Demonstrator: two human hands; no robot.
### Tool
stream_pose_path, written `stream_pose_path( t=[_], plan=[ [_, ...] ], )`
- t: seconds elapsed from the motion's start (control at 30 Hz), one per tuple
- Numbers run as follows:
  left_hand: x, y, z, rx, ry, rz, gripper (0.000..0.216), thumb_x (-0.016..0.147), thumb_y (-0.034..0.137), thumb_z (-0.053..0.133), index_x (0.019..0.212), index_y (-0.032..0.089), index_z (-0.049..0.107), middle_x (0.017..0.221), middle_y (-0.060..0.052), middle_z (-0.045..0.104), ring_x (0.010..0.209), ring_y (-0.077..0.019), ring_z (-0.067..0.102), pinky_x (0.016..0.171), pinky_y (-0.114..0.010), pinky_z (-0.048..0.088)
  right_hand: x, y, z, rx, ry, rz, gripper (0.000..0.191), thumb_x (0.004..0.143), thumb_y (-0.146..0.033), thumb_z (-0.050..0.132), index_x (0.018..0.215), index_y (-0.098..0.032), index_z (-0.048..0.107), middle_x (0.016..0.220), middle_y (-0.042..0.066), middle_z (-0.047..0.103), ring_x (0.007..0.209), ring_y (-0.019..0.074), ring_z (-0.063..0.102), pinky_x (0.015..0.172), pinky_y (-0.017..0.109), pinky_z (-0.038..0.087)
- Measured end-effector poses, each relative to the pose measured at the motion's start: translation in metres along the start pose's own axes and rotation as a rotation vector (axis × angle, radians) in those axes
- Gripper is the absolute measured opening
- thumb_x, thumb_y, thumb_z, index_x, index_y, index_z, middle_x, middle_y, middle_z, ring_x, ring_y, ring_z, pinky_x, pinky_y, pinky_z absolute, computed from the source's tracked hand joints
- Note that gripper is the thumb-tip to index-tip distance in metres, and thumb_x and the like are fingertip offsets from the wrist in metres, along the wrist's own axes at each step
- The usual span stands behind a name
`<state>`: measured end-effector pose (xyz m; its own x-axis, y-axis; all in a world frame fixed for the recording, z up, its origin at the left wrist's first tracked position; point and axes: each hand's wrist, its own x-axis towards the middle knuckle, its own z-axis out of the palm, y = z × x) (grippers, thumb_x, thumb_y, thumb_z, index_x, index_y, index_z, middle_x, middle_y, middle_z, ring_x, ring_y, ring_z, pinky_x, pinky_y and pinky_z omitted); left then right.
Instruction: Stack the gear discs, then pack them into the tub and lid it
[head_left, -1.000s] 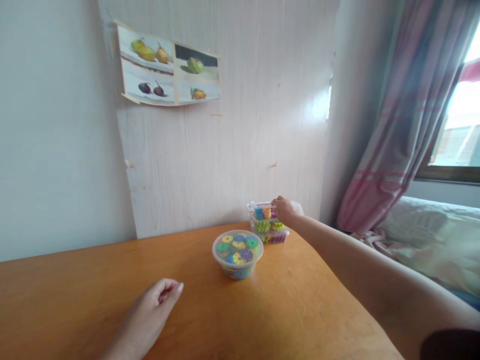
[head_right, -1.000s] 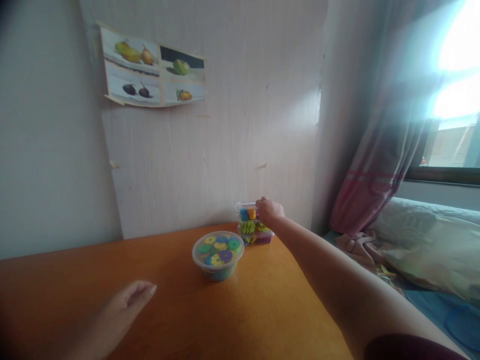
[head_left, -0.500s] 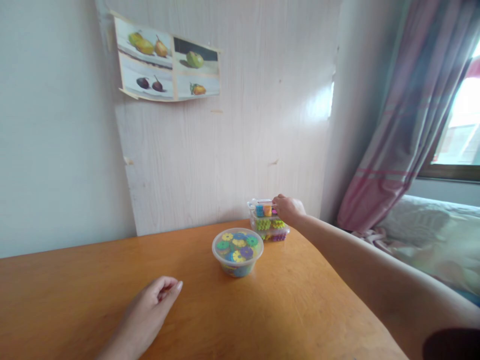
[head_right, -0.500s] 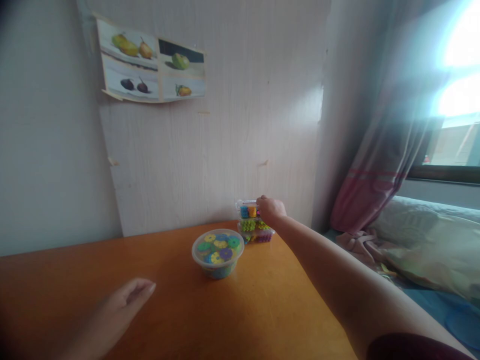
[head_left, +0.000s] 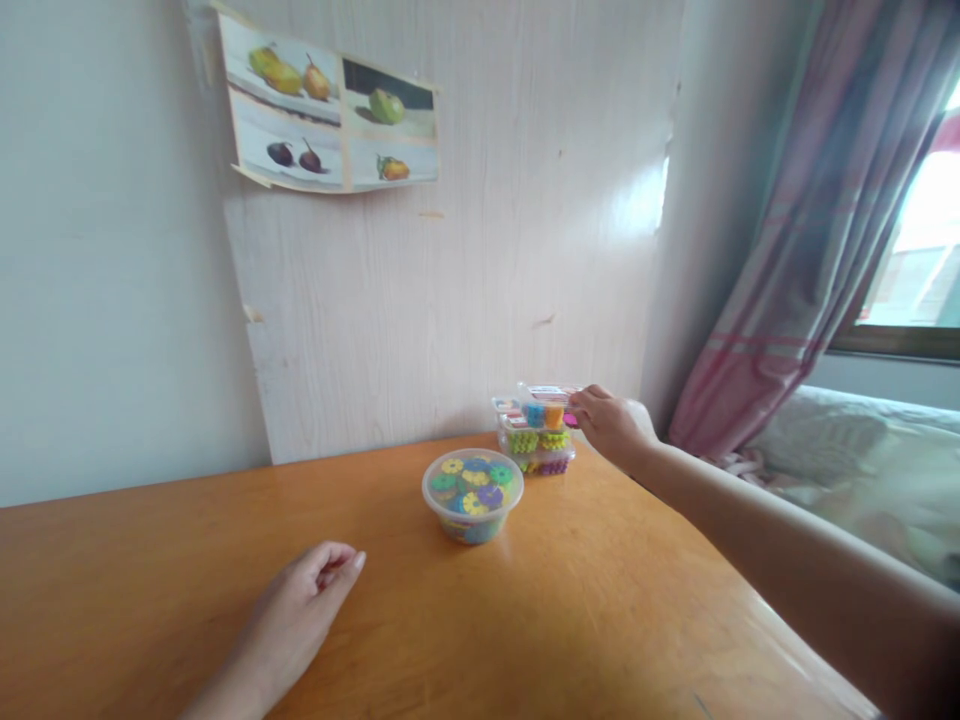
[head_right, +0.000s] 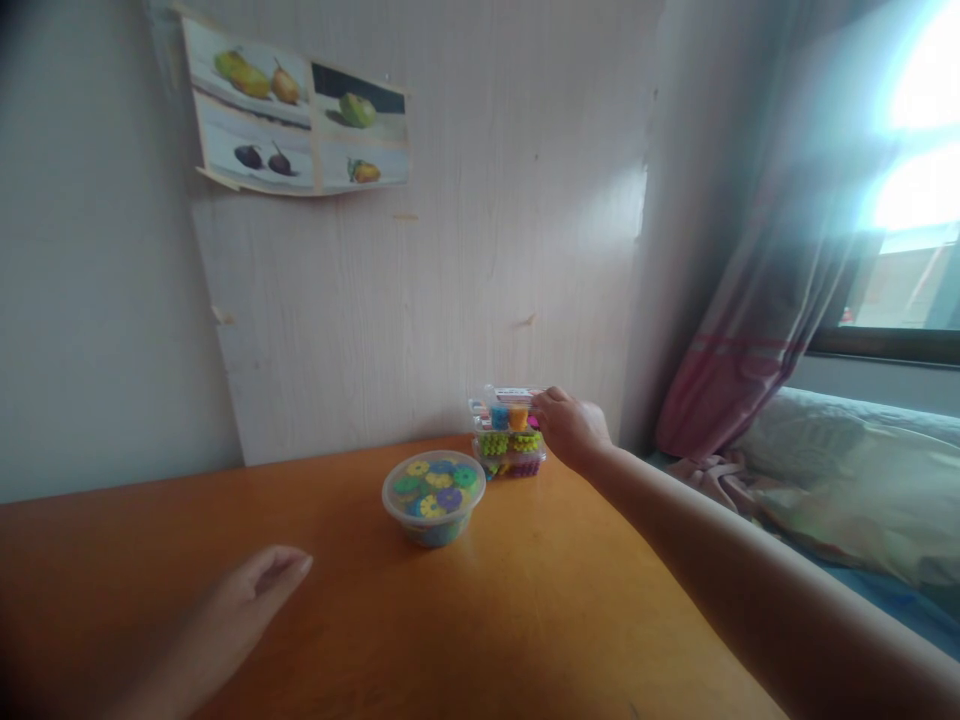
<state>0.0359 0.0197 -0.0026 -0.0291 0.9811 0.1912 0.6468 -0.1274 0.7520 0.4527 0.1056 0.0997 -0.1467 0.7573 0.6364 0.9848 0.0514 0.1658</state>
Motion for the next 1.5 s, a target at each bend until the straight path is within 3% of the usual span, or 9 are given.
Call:
stream_pose_path(
  t=[0.2, 0.4, 0.53, 0.67, 0.8, 1.2, 1.5],
  plan=[
    [0.003, -0.004, 0.002, 0.028, -0.001, 0.009, 0.047, 0.080, 0.064, 0.045, 0.092, 0.021, 0.060, 0.094, -0.005, 0.070, 0.091, -0.0245, 0.066, 0.085, -0.035, 0.049, -0.058, 0.004, -0.011, 0.021, 0.019, -0.057, 0.031, 0.097, -0.033, 0.036, 0.115, -0.027, 0.061, 0.111, 0.002, 0.064, 0.088, 0.0168, 0.062, 0.064, 0.026, 0.038],
    [0.003, -0.009, 0.003, 0.041, 0.008, 0.043, 0.045, 0.081, 0.063, 0.046, 0.091, 0.021, 0.060, 0.092, -0.005, 0.070, 0.091, -0.0242, 0.066, 0.086, -0.035, 0.049, -0.090, 0.001, 0.012, 0.042, -0.083, -0.067, 0.028, 0.097, -0.029, 0.038, 0.110, -0.024, 0.062, 0.108, 0.004, 0.065, 0.089, 0.0163, 0.062, 0.067, 0.026, 0.040],
    [0.002, -0.004, 0.001, 0.047, 0.005, 0.037, 0.045, 0.080, 0.063, 0.046, 0.089, 0.021, 0.060, 0.089, -0.004, 0.070, 0.090, -0.0241, 0.066, 0.084, -0.034, 0.051, -0.096, -0.007, 0.031, 0.051, -0.158, -0.071, 0.027, 0.096, -0.028, 0.039, 0.108, -0.023, 0.062, 0.106, 0.005, 0.064, 0.091, 0.0169, 0.061, 0.068, 0.025, 0.041],
    [0.001, -0.001, 0.000, 0.034, 0.029, 0.037, 0.044, 0.078, 0.063, 0.049, 0.086, 0.021, 0.063, 0.088, -0.004, 0.071, 0.089, -0.0240, 0.067, 0.082, -0.033, 0.052, -0.102, -0.016, 0.048, 0.064, -0.159, -0.087, 0.028, 0.097, -0.029, 0.037, 0.111, -0.023, 0.060, 0.116, 0.007, 0.061, 0.098, 0.0184, 0.058, 0.066, 0.025, 0.041],
    [0.001, -0.002, 0.000, 0.044, 0.036, 0.048, 0.043, 0.079, 0.061, 0.049, 0.087, 0.021, 0.063, 0.089, -0.004, 0.071, 0.089, -0.0239, 0.067, 0.081, -0.033, 0.052, -0.106, -0.021, 0.058, 0.072, -0.214, -0.063, 0.028, 0.097, -0.030, 0.035, 0.111, -0.024, 0.059, 0.114, 0.006, 0.061, 0.093, 0.0186, 0.059, 0.065, 0.026, 0.042],
    [0.001, -0.005, 0.001, 0.065, 0.012, 0.071, 0.040, 0.081, 0.059, 0.049, 0.088, 0.021, 0.063, 0.089, -0.004, 0.071, 0.087, -0.0230, 0.066, 0.080, -0.032, 0.052, -0.110, -0.026, 0.050, 0.092, -0.286, -0.036, 0.030, 0.097, -0.032, 0.034, 0.114, -0.025, 0.058, 0.116, 0.007, 0.060, 0.091, 0.0192, 0.061, 0.070, 0.029, 0.045],
    [0.000, -0.006, 0.001, 0.065, 0.057, 0.109, 0.037, 0.079, 0.055, 0.053, 0.087, 0.021, 0.065, 0.084, -0.003, 0.070, 0.083, -0.0228, 0.066, 0.076, -0.031, 0.053, -0.112, -0.031, 0.046, 0.082, -0.201, -0.074, 0.030, 0.096, -0.030, 0.038, 0.117, -0.024, 0.058, 0.123, 0.009, 0.056, 0.104, 0.0199, 0.056, 0.073, 0.027, 0.047]
  ],
)
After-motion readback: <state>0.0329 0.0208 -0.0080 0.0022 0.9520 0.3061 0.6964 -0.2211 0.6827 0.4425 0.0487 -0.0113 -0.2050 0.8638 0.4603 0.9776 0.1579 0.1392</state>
